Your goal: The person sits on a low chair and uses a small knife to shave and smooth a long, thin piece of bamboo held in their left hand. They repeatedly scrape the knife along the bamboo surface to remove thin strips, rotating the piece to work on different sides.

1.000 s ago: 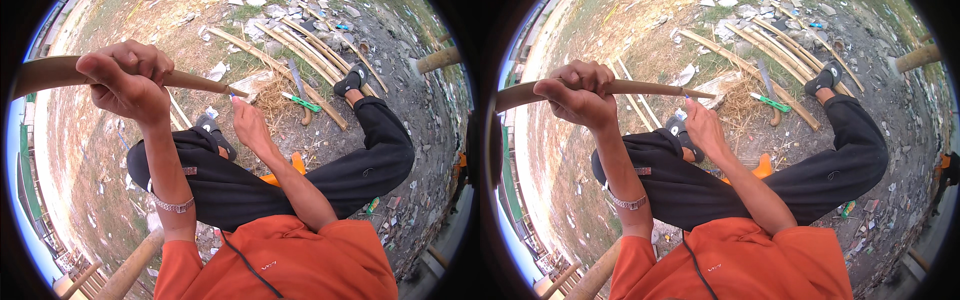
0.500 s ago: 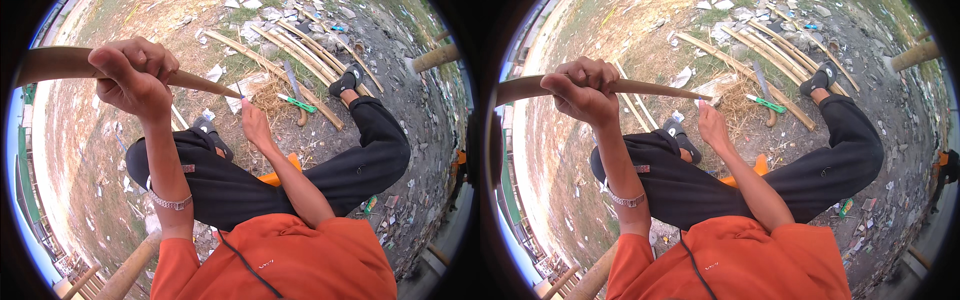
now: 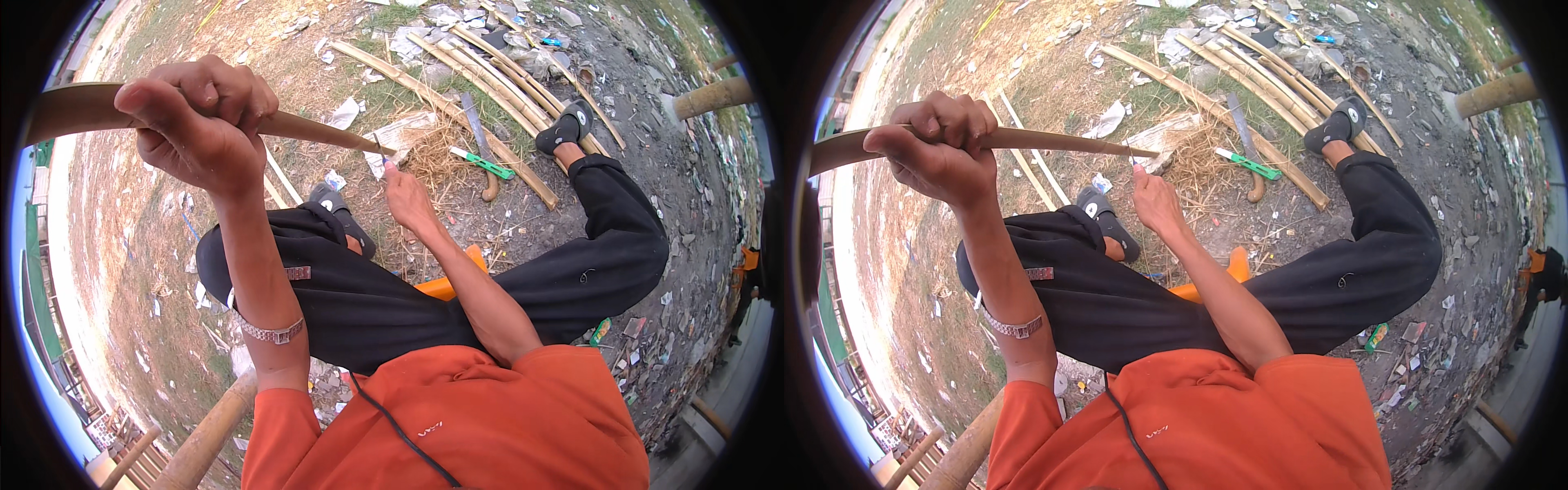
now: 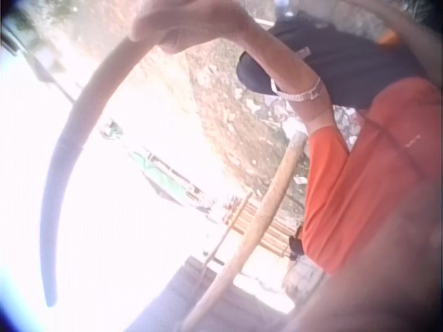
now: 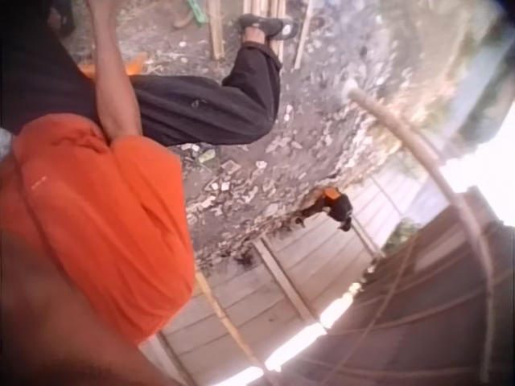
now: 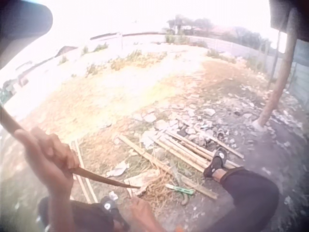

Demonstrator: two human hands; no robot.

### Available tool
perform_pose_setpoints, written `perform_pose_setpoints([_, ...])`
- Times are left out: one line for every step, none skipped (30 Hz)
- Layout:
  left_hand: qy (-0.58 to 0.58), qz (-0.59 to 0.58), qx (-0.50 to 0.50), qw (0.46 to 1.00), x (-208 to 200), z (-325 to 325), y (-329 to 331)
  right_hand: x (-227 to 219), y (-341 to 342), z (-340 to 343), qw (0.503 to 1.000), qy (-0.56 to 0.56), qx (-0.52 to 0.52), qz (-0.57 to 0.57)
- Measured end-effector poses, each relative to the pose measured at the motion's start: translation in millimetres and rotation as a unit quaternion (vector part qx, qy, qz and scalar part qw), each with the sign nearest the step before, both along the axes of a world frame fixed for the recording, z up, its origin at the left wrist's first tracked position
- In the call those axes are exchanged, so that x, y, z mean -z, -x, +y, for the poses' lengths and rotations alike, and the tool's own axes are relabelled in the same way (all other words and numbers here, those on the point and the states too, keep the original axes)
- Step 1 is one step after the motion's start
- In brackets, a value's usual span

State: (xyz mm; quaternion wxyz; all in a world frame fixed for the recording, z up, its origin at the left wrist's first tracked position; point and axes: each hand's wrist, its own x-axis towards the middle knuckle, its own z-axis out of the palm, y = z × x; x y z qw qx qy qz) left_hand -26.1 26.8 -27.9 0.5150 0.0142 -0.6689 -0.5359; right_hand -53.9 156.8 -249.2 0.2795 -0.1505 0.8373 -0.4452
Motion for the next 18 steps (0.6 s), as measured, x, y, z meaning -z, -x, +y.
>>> perform_pose_setpoints([-0.002,-0.007,0.001,1.0,3,-1,-3,-13,-5,2,1.0,0.022,0.003,0.0])
perform_pose_setpoints([-0.003,-0.003,0.006,1.0,3,-1,-4,-20,-9,2,0.999,0.044,0.006,0.0])
perform_pose_setpoints([-0.005,0.0,0.011,1.0,3,-1,-3,-15,-13,1,0.999,0.051,0.007,-0.001])
perform_pose_setpoints([-0.005,0.009,0.019,1.0,1,1,1,-14,-12,-2,0.998,0.06,0.012,0.003])
perform_pose_setpoints([-0.003,0.008,0.013,1.0,1,-1,-1,-13,-11,-5,0.997,0.069,0.016,0.007])
perform_pose_setpoints([-0.001,0.006,0.004,1.0,1,-5,-2,-12,-8,-8,0.999,0.052,0.007,0.006])
perform_pose_setpoints([0.001,0.005,-0.005,1.0,2,-11,-3,-12,-5,-11,0.999,0.035,-0.003,0.006])
perform_pose_setpoints([0.002,0.004,-0.015,1.0,2,-15,-4,-13,-4,-12,1.0,0.018,-0.012,0.005])
perform_pose_setpoints([-0.017,0.006,-0.01,1.0,0,-18,-5,-13,-5,-10,1.0,0.02,-0.009,0.009])
perform_pose_setpoints([-0.022,0.012,-0.011,1.0,1,-19,-5,-14,-8,-10,1.0,0.023,-0.006,0.014])
perform_pose_setpoints([-0.026,0.019,-0.011,0.999,2,-18,-5,-13,-10,-11,0.999,0.026,-0.003,0.018])
perform_pose_setpoints([-0.031,0.025,-0.011,0.999,2,-17,-5,-12,-11,-13,0.999,0.03,0.0,0.023])
perform_pose_setpoints([-0.036,0.039,-0.01,0.999,3,-13,-1,-4,-14,-13,0.996,0.055,0.024,0.061])
perform_pose_setpoints([-0.035,0.026,-0.004,0.999,4,-12,-4,13,-16,-8,0.999,0.019,0.008,0.036])
perform_pose_setpoints([-0.03,0.022,0.004,0.999,0,-14,-5,31,-9,-4,1.0,-0.014,-0.006,0.021])
perform_pose_setpoints([-0.024,0.017,0.009,1.0,0,-18,-5,31,-3,-4,0.999,-0.047,-0.023,0.004])
perform_pose_setpoints([-0.031,0.025,-0.008,0.999,1,-16,-5,31,-4,2,0.998,-0.055,-0.025,-0.014])
perform_pose_setpoints([-0.026,0.038,-0.002,0.999,-1,-16,0,30,-1,-1,1.0,-0.022,-0.006,0.0])
